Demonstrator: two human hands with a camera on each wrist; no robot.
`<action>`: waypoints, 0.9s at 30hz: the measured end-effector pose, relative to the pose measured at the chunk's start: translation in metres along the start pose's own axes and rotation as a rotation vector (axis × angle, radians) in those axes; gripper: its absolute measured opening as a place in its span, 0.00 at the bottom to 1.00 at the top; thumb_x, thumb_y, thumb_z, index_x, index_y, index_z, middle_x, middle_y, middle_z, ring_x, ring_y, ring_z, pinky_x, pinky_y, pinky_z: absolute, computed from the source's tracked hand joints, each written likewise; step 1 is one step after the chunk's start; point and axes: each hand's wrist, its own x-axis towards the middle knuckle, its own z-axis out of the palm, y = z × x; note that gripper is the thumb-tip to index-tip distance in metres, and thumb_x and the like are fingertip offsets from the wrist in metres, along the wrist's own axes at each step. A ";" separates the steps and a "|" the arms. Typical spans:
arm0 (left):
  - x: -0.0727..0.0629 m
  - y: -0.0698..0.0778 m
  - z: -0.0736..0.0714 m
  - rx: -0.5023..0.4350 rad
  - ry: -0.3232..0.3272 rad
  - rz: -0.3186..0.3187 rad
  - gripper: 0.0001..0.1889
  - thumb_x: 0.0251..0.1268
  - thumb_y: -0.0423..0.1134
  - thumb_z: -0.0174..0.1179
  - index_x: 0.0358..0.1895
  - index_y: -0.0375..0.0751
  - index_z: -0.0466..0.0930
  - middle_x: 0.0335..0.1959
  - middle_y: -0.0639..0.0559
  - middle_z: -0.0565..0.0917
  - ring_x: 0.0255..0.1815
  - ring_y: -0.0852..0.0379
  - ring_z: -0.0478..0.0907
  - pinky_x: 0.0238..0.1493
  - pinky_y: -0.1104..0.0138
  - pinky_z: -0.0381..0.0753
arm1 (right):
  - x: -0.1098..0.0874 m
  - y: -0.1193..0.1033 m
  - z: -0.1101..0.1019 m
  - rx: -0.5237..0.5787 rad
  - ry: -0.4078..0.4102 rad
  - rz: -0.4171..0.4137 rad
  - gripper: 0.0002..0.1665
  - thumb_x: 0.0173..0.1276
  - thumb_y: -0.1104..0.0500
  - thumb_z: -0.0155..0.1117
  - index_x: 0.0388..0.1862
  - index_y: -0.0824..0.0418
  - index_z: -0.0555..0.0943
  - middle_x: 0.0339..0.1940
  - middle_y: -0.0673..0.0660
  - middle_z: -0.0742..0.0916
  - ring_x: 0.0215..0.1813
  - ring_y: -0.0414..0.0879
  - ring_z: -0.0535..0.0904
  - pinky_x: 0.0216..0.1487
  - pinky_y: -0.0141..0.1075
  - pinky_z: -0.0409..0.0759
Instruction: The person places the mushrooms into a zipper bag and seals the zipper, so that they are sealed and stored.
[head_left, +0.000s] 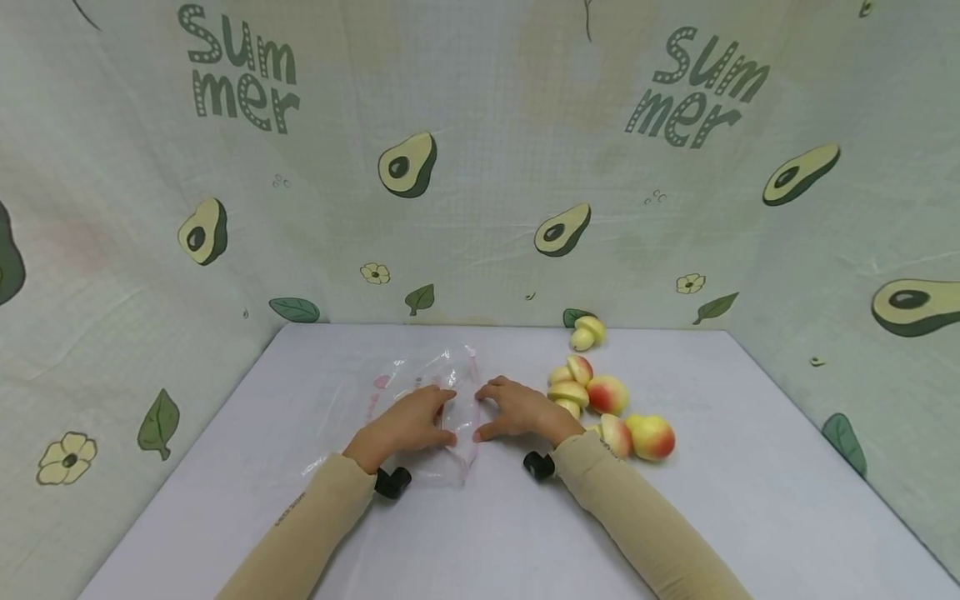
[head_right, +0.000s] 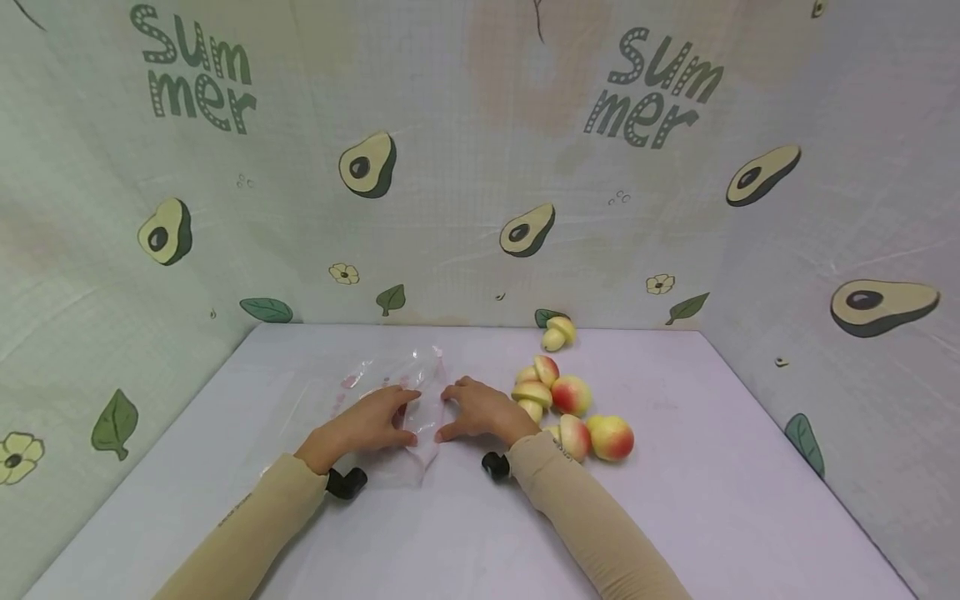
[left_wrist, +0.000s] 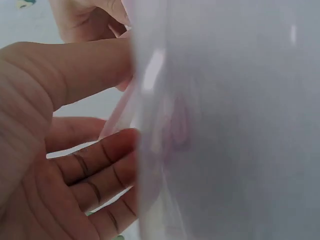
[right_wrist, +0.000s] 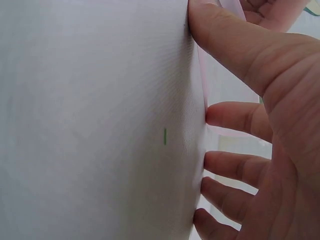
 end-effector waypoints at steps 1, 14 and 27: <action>0.000 0.000 0.000 -0.027 0.003 -0.009 0.38 0.50 0.46 0.72 0.65 0.35 0.68 0.34 0.54 0.72 0.34 0.58 0.69 0.39 0.63 0.71 | 0.000 0.000 0.000 -0.002 -0.001 -0.001 0.44 0.51 0.33 0.70 0.64 0.52 0.73 0.67 0.58 0.71 0.66 0.53 0.67 0.63 0.48 0.67; 0.013 -0.003 0.006 -0.261 0.075 0.010 0.38 0.41 0.32 0.75 0.60 0.26 0.69 0.29 0.51 0.75 0.27 0.61 0.72 0.32 0.68 0.72 | -0.001 -0.001 0.000 -0.007 0.006 0.005 0.44 0.51 0.34 0.71 0.64 0.52 0.74 0.67 0.58 0.71 0.66 0.52 0.68 0.64 0.47 0.67; 0.017 0.000 0.011 -0.365 0.092 -0.174 0.33 0.44 0.33 0.75 0.57 0.31 0.73 0.29 0.51 0.76 0.25 0.59 0.73 0.26 0.68 0.74 | 0.000 0.000 0.000 0.015 -0.009 0.029 0.44 0.51 0.33 0.71 0.65 0.50 0.73 0.68 0.57 0.70 0.67 0.51 0.67 0.64 0.47 0.66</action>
